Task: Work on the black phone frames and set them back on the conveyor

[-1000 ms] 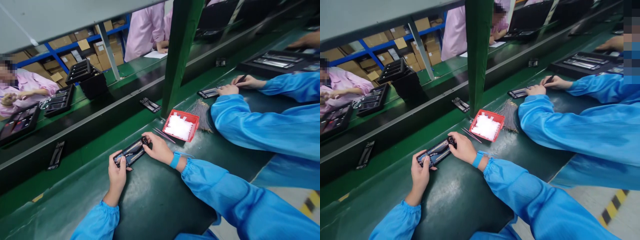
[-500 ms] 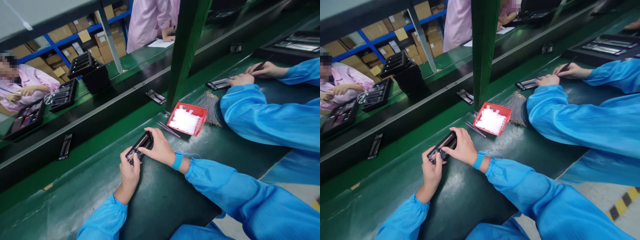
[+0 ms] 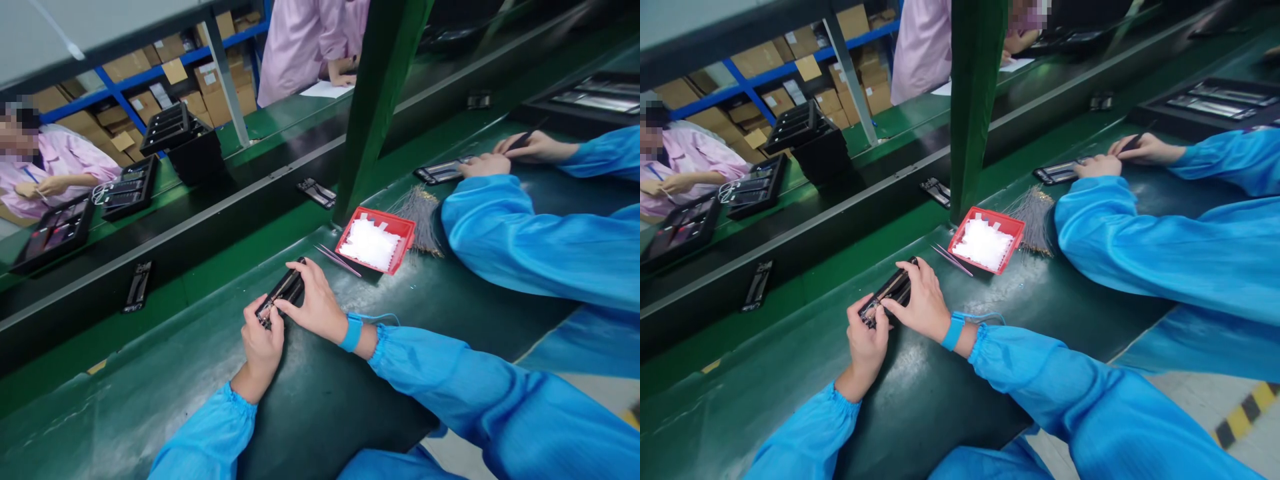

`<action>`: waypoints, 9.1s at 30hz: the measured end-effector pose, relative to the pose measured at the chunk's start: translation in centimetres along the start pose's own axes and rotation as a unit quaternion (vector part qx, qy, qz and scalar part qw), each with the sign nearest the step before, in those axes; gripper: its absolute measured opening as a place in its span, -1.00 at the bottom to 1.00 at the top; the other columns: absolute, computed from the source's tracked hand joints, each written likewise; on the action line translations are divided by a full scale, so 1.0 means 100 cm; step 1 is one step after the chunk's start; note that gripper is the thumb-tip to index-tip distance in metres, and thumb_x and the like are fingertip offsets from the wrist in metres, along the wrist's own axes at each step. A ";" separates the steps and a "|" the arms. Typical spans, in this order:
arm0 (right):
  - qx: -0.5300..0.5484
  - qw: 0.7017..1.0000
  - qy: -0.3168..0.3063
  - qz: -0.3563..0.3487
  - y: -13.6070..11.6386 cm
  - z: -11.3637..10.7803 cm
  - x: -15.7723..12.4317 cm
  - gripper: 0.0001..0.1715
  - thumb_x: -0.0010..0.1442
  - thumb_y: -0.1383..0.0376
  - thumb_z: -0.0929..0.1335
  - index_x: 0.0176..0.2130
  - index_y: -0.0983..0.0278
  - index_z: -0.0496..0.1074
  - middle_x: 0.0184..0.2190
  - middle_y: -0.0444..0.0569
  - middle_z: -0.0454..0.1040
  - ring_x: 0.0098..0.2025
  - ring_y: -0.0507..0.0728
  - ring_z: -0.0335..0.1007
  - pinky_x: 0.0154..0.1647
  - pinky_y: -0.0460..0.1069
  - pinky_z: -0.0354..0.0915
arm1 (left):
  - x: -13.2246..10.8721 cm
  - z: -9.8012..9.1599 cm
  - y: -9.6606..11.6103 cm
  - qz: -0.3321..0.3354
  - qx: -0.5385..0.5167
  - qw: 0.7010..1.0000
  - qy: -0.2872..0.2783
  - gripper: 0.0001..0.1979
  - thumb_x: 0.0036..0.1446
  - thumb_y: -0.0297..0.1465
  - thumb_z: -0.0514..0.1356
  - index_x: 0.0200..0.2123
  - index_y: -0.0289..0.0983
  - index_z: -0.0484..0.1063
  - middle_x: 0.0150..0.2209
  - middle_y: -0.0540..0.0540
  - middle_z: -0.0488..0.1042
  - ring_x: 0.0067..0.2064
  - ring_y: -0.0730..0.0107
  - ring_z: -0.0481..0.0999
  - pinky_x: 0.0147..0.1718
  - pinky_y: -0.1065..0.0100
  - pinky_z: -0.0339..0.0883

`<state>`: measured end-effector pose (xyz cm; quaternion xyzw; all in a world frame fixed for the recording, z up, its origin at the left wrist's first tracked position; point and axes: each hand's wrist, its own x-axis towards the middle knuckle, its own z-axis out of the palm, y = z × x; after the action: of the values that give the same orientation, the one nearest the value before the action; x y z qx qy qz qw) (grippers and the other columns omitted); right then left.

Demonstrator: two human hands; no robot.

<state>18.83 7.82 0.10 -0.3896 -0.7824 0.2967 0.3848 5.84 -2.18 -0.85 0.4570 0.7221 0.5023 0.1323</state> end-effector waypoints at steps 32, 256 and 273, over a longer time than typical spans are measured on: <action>-0.015 0.989 -0.112 -0.093 0.008 -0.013 0.015 -0.62 0.23 0.30 0.55 0.01 0.21 0.45 -0.12 -0.04 0.53 -0.06 0.22 0.47 -0.03 0.08 0.36 | 0.037 -0.019 0.002 -0.181 -0.266 0.943 -0.082 -0.23 0.05 0.04 0.37 0.23 -0.17 0.32 -0.09 -0.13 0.55 -0.43 0.39 0.57 -0.62 0.38 0.48; 0.084 0.980 -0.102 -0.146 0.006 -0.031 -0.002 -0.88 0.46 0.38 0.18 -0.07 0.21 0.26 -0.20 -0.01 0.45 -0.29 0.13 0.42 -0.23 0.02 0.37 | 0.034 -0.024 -0.008 -0.202 -0.310 0.924 -0.102 -0.23 0.05 -0.17 0.45 0.32 -0.08 0.36 -0.02 -0.11 0.56 -0.29 0.31 0.57 -0.48 0.36 0.57; -0.005 0.970 -0.090 -0.226 0.003 -0.029 -0.006 -0.74 0.54 0.30 0.28 0.06 0.23 0.55 -0.21 0.02 0.53 -0.18 0.18 0.49 -0.14 0.07 0.45 | 0.027 -0.024 0.008 -0.200 -0.363 0.877 -0.241 -0.45 0.07 -0.20 0.44 0.07 -0.16 0.35 0.00 -0.16 0.50 -0.16 0.21 0.63 -0.41 0.22 0.70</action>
<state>21.61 7.99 1.19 -0.1764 -0.8828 0.2324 0.3681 3.23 -1.41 1.66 0.3297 0.5104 0.5662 0.5569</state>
